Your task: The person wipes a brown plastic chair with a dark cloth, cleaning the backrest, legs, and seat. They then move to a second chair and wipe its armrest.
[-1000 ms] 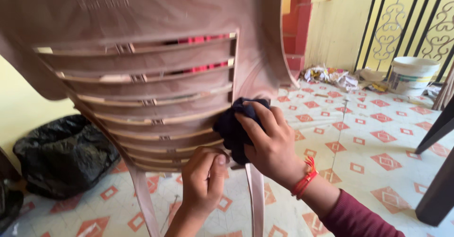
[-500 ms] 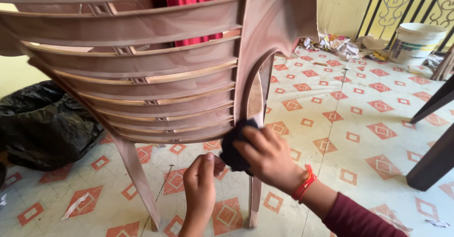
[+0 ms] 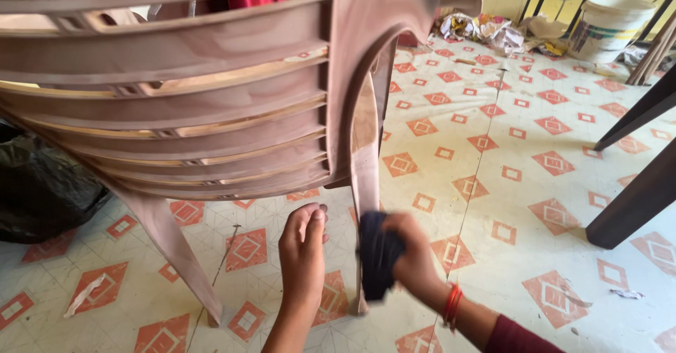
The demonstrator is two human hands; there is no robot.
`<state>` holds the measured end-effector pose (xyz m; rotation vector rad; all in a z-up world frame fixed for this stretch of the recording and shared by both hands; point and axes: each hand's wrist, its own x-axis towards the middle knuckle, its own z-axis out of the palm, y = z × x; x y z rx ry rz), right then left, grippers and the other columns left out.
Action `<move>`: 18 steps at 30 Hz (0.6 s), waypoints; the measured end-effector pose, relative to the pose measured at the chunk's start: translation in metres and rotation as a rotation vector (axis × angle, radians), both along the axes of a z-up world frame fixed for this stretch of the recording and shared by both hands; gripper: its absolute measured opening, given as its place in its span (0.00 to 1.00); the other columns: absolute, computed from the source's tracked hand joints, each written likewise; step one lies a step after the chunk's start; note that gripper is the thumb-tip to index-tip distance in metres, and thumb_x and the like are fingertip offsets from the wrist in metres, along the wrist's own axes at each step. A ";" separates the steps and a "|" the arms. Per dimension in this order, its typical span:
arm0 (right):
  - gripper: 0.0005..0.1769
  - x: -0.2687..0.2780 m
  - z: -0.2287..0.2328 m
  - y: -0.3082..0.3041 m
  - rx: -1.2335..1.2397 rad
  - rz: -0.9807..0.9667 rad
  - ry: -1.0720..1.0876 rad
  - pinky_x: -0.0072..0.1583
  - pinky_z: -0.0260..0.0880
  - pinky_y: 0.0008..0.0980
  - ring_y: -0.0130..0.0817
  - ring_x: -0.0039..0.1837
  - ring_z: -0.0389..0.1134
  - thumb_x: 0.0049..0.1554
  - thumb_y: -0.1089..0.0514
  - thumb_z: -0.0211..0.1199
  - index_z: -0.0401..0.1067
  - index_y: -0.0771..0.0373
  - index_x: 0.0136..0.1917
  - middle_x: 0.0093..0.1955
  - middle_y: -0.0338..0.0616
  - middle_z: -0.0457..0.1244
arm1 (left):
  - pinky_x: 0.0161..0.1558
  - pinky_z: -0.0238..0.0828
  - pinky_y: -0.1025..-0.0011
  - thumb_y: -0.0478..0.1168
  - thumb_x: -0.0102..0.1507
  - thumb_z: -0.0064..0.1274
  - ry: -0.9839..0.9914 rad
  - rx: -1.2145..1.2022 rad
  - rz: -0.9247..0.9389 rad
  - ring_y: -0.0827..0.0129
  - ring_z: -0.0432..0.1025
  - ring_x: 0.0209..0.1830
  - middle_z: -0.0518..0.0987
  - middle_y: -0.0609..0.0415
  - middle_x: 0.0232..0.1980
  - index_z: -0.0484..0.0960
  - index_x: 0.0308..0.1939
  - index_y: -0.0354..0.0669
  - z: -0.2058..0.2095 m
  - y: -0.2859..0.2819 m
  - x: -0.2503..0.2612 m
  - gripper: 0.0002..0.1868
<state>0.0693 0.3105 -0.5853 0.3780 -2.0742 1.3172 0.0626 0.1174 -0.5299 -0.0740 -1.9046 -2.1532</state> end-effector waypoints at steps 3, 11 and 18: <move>0.20 -0.028 0.037 0.011 -0.138 0.035 0.072 0.70 0.67 0.35 0.42 0.68 0.68 0.53 0.70 0.59 0.71 0.67 0.60 0.65 0.50 0.65 | 0.48 0.70 0.72 0.50 0.68 0.47 0.024 -0.022 -0.034 0.74 0.72 0.43 0.82 0.55 0.46 0.82 0.51 0.37 -0.012 0.014 -0.013 0.20; 0.27 -0.043 -0.022 -0.007 -0.206 0.252 0.083 0.69 0.64 0.32 0.40 0.73 0.60 0.58 0.74 0.50 0.63 0.70 0.71 0.75 0.53 0.54 | 0.54 0.69 0.71 0.57 0.69 0.42 -0.037 0.064 -0.165 0.72 0.74 0.52 0.82 0.54 0.53 0.80 0.57 0.37 -0.026 0.050 -0.036 0.27; 0.25 -0.028 -0.055 0.000 -0.273 0.101 -0.164 0.61 0.69 0.28 0.38 0.60 0.70 0.54 0.77 0.54 0.74 0.69 0.63 0.58 0.51 0.66 | 0.54 0.72 0.66 0.57 0.69 0.38 -0.038 0.121 -0.208 0.69 0.76 0.52 0.83 0.52 0.52 0.80 0.57 0.36 -0.033 0.063 -0.033 0.29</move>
